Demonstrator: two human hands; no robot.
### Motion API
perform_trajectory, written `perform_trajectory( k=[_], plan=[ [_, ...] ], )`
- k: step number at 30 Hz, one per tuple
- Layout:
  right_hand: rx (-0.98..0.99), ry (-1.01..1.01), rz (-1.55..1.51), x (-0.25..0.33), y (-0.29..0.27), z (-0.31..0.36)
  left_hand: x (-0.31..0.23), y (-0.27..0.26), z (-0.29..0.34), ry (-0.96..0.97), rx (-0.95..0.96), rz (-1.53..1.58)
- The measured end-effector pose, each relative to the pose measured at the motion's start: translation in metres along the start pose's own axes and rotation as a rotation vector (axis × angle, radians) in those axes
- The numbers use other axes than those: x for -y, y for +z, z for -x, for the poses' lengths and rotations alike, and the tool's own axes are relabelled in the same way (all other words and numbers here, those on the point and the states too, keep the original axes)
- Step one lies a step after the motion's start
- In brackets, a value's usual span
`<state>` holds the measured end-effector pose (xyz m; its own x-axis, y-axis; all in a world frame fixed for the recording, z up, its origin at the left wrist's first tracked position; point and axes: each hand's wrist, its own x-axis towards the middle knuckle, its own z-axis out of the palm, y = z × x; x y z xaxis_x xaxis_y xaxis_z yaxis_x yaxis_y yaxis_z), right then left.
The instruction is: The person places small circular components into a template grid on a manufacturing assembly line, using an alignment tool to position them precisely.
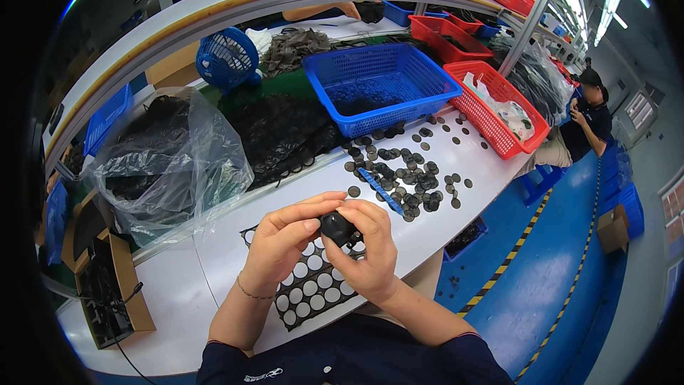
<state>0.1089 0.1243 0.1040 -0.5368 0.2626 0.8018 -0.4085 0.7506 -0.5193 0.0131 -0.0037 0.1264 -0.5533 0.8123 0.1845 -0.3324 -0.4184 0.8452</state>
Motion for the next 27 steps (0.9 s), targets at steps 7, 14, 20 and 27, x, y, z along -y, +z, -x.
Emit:
perform_trajectory(
  k=[7,14,20,27],
  plan=[
    [-0.001,0.444,-0.523,0.003,-0.005,-0.001,0.005,-0.003,-0.001,0.025,-0.002,-0.099],
    [0.002,0.490,-0.603,-0.001,-0.011,0.001,0.012,-0.004,-0.004,0.034,-0.028,-0.216],
    [-0.012,0.473,-0.513,-0.005,-0.009,0.003,0.015,0.001,-0.007,-0.227,0.033,-0.062],
    [0.215,0.432,-0.347,-0.021,-0.032,-0.005,0.026,-0.010,-0.018,-0.279,0.086,0.137]
  ],
)
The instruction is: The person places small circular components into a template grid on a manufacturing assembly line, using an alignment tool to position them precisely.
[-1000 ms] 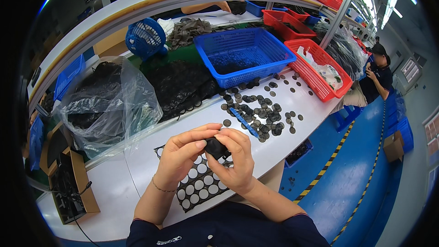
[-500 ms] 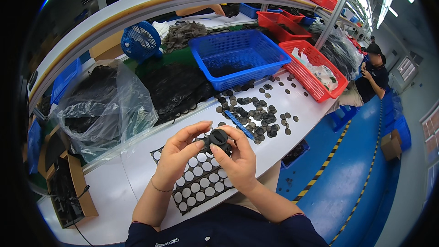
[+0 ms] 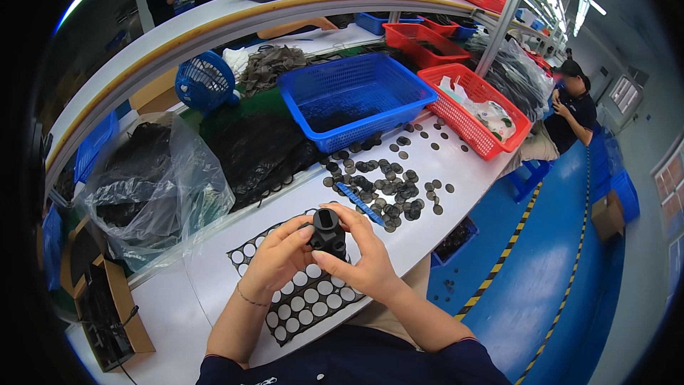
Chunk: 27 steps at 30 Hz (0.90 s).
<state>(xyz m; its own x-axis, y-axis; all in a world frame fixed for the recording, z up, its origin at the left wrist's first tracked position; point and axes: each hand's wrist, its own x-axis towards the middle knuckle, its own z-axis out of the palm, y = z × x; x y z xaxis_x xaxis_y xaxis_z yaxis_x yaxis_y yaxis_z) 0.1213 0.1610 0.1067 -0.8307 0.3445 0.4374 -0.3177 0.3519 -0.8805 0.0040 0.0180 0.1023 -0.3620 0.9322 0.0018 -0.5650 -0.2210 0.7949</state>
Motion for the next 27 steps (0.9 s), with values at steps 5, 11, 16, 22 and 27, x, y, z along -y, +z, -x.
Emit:
perform_trajectory(
  k=[5,11,16,22,27],
  plan=[
    [-0.085,0.063,-0.083,-0.005,-0.050,0.001,0.002,0.027,-0.048,-0.171,0.096,-0.020],
    [-0.751,0.146,0.436,-0.017,-0.180,0.023,0.024,0.074,-0.116,0.364,0.108,-0.879],
    [-0.863,-0.080,0.529,-0.007,-0.198,0.062,0.061,0.134,-0.155,0.475,0.343,-0.864],
    [-0.848,-0.164,0.708,0.005,-0.190,0.079,0.101,0.181,-0.179,0.598,0.548,-0.785],
    [-0.790,-0.053,0.695,0.006,-0.195,0.082,0.115,0.188,-0.187,0.359,0.533,-0.603]
  ],
)
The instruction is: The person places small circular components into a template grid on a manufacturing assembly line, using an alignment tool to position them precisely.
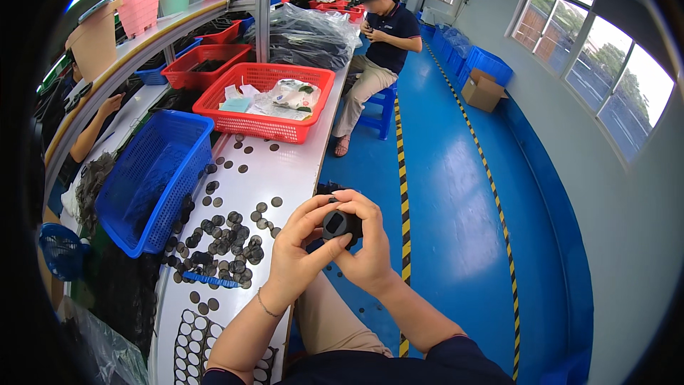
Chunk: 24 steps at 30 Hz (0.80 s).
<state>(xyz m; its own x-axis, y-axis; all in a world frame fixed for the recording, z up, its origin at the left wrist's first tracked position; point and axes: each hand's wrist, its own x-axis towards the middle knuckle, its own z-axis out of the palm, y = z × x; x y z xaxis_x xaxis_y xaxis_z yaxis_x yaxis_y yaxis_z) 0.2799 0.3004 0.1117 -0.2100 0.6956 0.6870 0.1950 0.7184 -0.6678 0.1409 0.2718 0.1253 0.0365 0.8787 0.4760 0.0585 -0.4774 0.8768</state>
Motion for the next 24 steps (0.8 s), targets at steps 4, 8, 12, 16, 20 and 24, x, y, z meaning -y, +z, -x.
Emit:
perform_trajectory(
  k=[4,8,12,16,20,24],
  plan=[
    [0.224,0.300,-0.663,0.005,-0.021,-0.013,0.012,-0.002,-0.004,-0.062,-0.092,0.152],
    [0.201,0.380,-0.572,0.004,-0.015,-0.018,0.023,-0.004,-0.005,-0.051,-0.071,0.193],
    [0.145,0.427,-0.627,0.002,-0.004,-0.020,0.025,-0.008,-0.006,-0.009,-0.069,0.132],
    [0.086,0.407,-0.637,0.005,0.000,-0.021,0.026,-0.013,-0.006,-0.025,-0.008,0.143],
    [0.059,0.375,-0.603,-0.002,0.001,-0.020,0.034,-0.008,-0.010,0.014,-0.039,0.136],
    [0.037,0.380,-0.600,-0.001,0.006,-0.019,0.035,-0.008,-0.007,0.034,-0.079,0.108]
  ],
)
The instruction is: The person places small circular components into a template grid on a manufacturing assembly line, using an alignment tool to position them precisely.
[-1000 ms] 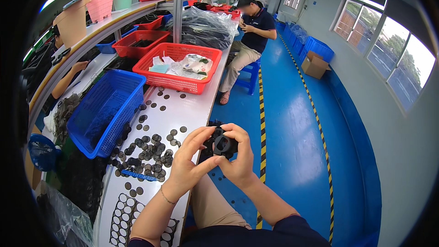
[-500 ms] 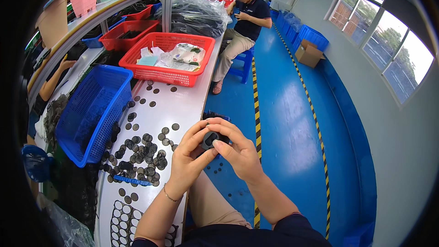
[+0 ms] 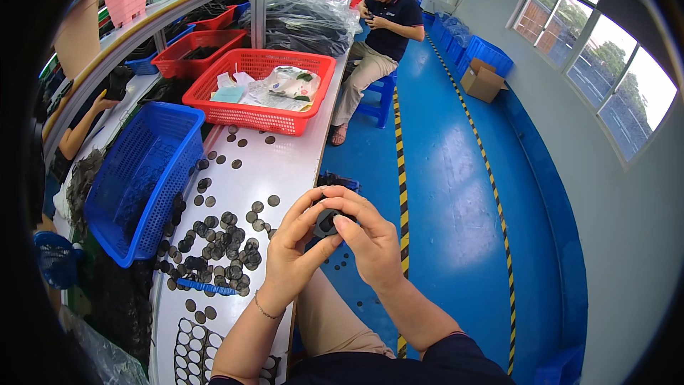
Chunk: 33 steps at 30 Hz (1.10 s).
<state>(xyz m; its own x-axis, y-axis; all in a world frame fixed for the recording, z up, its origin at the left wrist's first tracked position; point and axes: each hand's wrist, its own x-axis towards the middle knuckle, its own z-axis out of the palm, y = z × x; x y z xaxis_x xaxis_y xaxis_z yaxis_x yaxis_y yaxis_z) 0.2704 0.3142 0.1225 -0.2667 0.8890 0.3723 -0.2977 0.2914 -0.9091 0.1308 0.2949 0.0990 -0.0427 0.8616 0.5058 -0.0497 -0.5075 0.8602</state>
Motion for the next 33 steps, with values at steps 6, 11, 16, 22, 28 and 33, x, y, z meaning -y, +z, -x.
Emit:
perform_trajectory(
  k=[6,11,16,22,28,33],
  plan=[
    [-0.086,0.056,-0.049,-0.002,0.004,-0.002,-0.001,0.004,0.000,-0.045,-0.025,-0.012],
    [-0.095,0.053,-0.069,-0.004,0.003,-0.001,0.005,0.003,0.001,-0.046,0.016,-0.014],
    [-0.113,0.020,-0.003,-0.005,0.004,-0.002,0.006,0.003,0.001,-0.014,-0.009,-0.048],
    [-0.125,0.049,-0.045,-0.005,0.003,-0.002,-0.001,0.002,0.002,-0.090,0.040,-0.049],
    [-0.128,0.053,-0.066,-0.005,0.002,-0.002,-0.004,0.003,0.000,-0.051,0.029,-0.085],
    [-0.119,0.053,-0.080,-0.006,0.000,-0.002,-0.004,0.003,0.000,-0.082,0.040,-0.066]
  ],
)
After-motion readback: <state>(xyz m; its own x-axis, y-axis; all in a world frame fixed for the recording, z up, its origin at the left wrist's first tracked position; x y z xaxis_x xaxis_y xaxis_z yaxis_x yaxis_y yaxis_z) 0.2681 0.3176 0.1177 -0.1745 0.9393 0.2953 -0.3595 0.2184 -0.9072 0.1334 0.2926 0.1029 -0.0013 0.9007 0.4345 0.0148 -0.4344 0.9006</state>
